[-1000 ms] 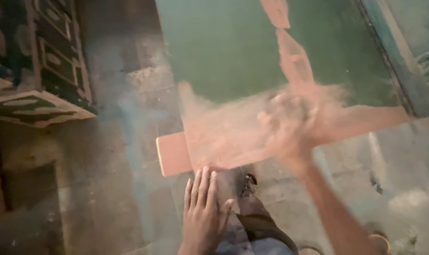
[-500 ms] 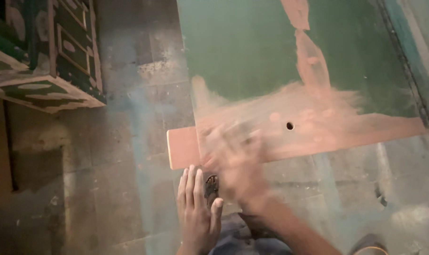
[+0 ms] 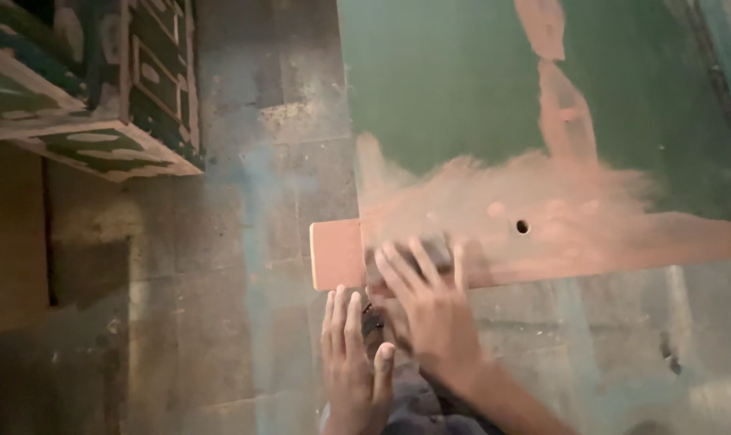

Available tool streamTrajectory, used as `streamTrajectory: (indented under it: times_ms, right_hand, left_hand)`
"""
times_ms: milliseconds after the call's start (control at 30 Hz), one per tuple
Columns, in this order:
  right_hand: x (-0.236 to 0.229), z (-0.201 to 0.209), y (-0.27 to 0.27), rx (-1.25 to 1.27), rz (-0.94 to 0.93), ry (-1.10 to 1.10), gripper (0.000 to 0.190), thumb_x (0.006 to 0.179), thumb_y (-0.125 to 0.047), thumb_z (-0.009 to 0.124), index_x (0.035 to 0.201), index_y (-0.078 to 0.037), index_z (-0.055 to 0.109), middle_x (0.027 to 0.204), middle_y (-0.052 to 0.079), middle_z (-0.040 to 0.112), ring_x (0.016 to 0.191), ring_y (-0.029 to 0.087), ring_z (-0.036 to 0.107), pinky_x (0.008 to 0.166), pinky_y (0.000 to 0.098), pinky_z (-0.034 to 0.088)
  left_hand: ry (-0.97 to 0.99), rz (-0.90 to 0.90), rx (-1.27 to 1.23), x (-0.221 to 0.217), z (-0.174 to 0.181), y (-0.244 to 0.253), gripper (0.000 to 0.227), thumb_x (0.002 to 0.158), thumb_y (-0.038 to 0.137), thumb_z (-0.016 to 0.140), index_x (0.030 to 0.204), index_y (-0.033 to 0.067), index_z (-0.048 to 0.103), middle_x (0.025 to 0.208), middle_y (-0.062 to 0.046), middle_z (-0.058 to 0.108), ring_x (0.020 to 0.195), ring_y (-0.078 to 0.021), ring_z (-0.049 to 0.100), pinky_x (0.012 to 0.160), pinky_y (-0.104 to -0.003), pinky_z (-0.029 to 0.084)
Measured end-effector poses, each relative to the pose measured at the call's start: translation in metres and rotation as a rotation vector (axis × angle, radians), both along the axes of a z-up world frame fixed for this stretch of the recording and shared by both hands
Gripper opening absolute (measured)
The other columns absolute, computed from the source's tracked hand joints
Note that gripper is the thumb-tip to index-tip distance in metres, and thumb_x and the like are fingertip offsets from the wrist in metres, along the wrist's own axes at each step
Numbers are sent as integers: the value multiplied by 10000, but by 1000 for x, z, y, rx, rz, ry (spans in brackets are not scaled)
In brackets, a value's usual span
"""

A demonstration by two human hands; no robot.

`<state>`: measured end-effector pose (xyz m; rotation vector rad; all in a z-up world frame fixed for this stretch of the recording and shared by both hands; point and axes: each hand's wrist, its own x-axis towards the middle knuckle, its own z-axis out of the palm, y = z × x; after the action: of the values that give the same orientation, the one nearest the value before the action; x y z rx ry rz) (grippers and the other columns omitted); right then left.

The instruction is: The person sands a large green wooden panel with a reddish-brown surface using a sanding block. They move the block back and forth across the surface, focusing on different areas to smooth the wood.

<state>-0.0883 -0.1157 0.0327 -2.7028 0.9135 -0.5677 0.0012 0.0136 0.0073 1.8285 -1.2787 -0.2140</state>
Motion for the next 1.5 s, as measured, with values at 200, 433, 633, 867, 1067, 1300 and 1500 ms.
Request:
streamTrajectory:
  times_ms: [200, 433, 633, 867, 1067, 1300, 1500]
  right_hand:
    - [43, -15, -38, -20, -82, -37, 510, 1046, -377, 536, 1474, -101, 569, 1530, 64, 554, 1432, 339, 479, 1205, 682, 230]
    - [-34, -21, -34, -169, -152, 151, 365, 1032, -405, 537, 1294, -164, 619, 1514, 62, 559, 1434, 334, 460, 1154, 744, 164]
    - [-7, -22, 18, -100, -153, 92, 519, 1021, -373, 518, 1450, -96, 608, 1501, 123, 592, 1434, 355, 469, 1156, 746, 156]
    - [-39, -17, -40, -57, -426, 96, 524, 1081, -367, 445, 1506, -79, 548, 1540, 120, 541, 1484, 327, 380, 1211, 738, 71]
    - [-23, -18, 15, 13, -80, 68, 534, 1022, -363, 443, 1460, -87, 575, 1568, 118, 504, 1490, 309, 391, 1163, 771, 68]
    - [-16, -30, -6, -157, -340, 273, 562, 999, -395, 480, 1410, -23, 573, 1556, 186, 451, 1455, 440, 346, 1134, 773, 107]
    - [-27, -32, 1, -65, -195, 125, 572, 987, -436, 502, 1444, -99, 574, 1577, 98, 446, 1486, 339, 328, 1114, 786, 89]
  left_hand:
    - [24, -90, 15, -3, 0, 0, 652, 1073, 381, 483, 1540, -63, 387, 1620, -287, 377, 1532, -472, 330, 1247, -525, 282]
    - [28, -207, 144, 8, 0, 3, 677, 1042, 377, 515, 1536, -71, 403, 1633, -247, 398, 1550, -433, 320, 1263, -534, 222]
    - [16, -204, 136, 11, 11, 9, 700, 1038, 392, 521, 1540, -75, 379, 1633, -290, 357, 1545, -443, 279, 1247, -528, 213]
    - [-38, -250, 147, 15, 10, -5, 705, 1053, 407, 508, 1550, -73, 369, 1632, -262, 382, 1559, -415, 305, 1271, -514, 217]
    - [19, -259, 140, 16, 5, -18, 706, 1045, 389, 514, 1546, -82, 354, 1639, -273, 356, 1549, -422, 305, 1258, -502, 237]
    - [187, -254, 149, 16, 5, -13, 662, 1035, 315, 512, 1563, -51, 351, 1637, -254, 383, 1561, -417, 305, 1238, -481, 278]
    - [316, -244, 229, 22, 1, -12, 696, 1013, 303, 534, 1591, -16, 313, 1661, -225, 360, 1488, -349, 377, 1178, -432, 346]
